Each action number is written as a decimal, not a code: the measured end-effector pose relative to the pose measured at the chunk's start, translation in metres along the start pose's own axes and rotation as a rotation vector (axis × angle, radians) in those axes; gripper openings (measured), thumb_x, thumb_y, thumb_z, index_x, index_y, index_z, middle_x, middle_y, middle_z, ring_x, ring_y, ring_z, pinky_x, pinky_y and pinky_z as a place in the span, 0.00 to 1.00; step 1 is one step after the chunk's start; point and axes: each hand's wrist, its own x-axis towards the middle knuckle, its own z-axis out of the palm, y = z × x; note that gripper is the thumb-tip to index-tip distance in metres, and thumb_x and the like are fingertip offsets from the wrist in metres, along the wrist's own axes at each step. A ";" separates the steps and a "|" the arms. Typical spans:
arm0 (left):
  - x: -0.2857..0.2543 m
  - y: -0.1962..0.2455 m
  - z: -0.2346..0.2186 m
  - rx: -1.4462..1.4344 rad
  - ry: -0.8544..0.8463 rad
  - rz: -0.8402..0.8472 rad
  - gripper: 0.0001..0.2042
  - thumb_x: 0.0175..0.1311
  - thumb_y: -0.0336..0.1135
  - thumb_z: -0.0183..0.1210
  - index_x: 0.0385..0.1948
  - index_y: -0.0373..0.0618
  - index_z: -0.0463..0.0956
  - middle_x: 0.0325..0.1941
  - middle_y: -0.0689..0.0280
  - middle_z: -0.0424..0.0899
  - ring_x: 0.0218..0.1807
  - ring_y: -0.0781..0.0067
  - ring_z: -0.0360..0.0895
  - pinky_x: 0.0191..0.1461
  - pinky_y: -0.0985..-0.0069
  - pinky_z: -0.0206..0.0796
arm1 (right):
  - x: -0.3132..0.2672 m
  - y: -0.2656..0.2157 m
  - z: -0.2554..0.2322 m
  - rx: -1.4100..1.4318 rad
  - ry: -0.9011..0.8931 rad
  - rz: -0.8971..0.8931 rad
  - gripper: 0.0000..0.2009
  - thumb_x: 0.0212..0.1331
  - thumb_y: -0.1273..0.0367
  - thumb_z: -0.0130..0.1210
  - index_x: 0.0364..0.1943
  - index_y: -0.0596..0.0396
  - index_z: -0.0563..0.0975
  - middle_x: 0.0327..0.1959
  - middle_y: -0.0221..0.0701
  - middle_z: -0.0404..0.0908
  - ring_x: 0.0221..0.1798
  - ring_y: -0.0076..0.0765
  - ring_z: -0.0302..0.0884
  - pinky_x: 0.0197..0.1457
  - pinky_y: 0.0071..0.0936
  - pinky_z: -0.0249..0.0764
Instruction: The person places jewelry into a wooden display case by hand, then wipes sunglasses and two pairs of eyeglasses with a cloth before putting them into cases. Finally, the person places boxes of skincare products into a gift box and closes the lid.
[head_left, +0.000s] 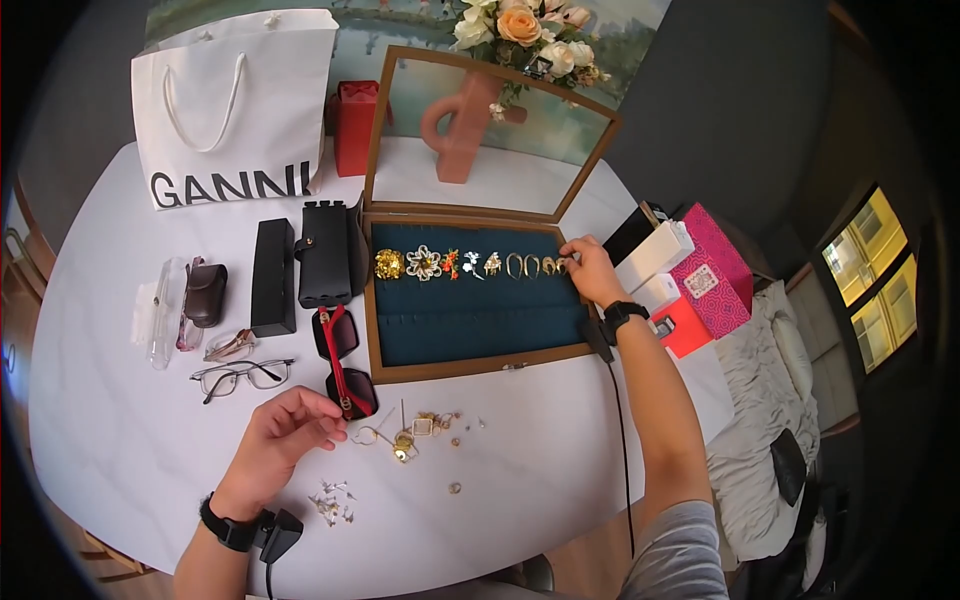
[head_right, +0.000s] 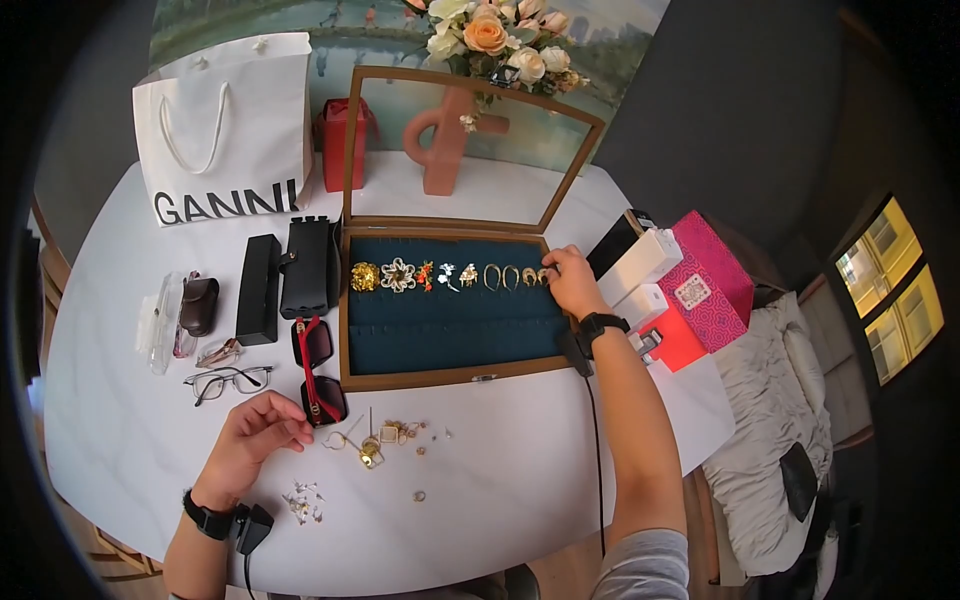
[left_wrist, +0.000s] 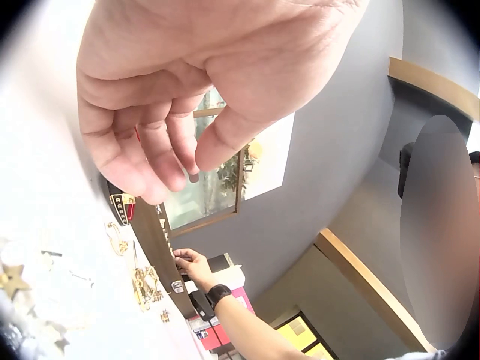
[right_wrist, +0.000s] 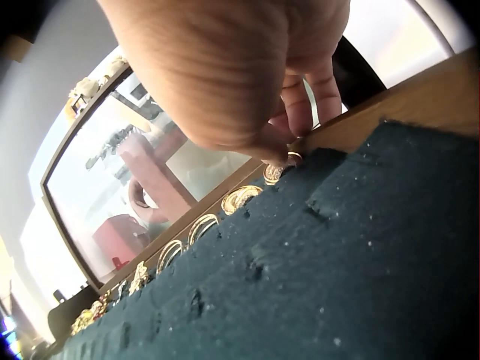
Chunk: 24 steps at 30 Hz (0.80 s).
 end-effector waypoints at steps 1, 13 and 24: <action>0.000 0.000 0.000 -0.012 -0.008 -0.007 0.06 0.70 0.22 0.53 0.44 0.38 0.76 0.40 0.64 0.84 0.44 0.76 0.81 0.48 0.78 0.72 | -0.001 -0.001 -0.002 0.003 0.006 0.016 0.07 0.55 0.77 0.60 0.38 0.57 0.82 0.41 0.42 0.78 0.43 0.53 0.79 0.51 0.41 0.76; -0.007 0.008 -0.004 0.051 -0.068 0.020 0.06 0.75 0.29 0.51 0.38 0.40 0.76 0.35 0.66 0.82 0.41 0.77 0.80 0.49 0.78 0.71 | -0.116 -0.191 -0.057 0.397 -0.293 -0.163 0.09 0.60 0.79 0.59 0.44 0.61 0.80 0.39 0.32 0.80 0.38 0.27 0.79 0.43 0.24 0.74; -0.006 0.016 -0.009 -0.023 0.090 0.074 0.16 0.78 0.42 0.49 0.25 0.47 0.68 0.27 0.71 0.72 0.33 0.77 0.73 0.43 0.77 0.67 | -0.130 -0.270 -0.011 0.426 -0.577 -0.491 0.07 0.58 0.78 0.60 0.40 0.60 0.80 0.35 0.36 0.80 0.35 0.39 0.81 0.39 0.31 0.76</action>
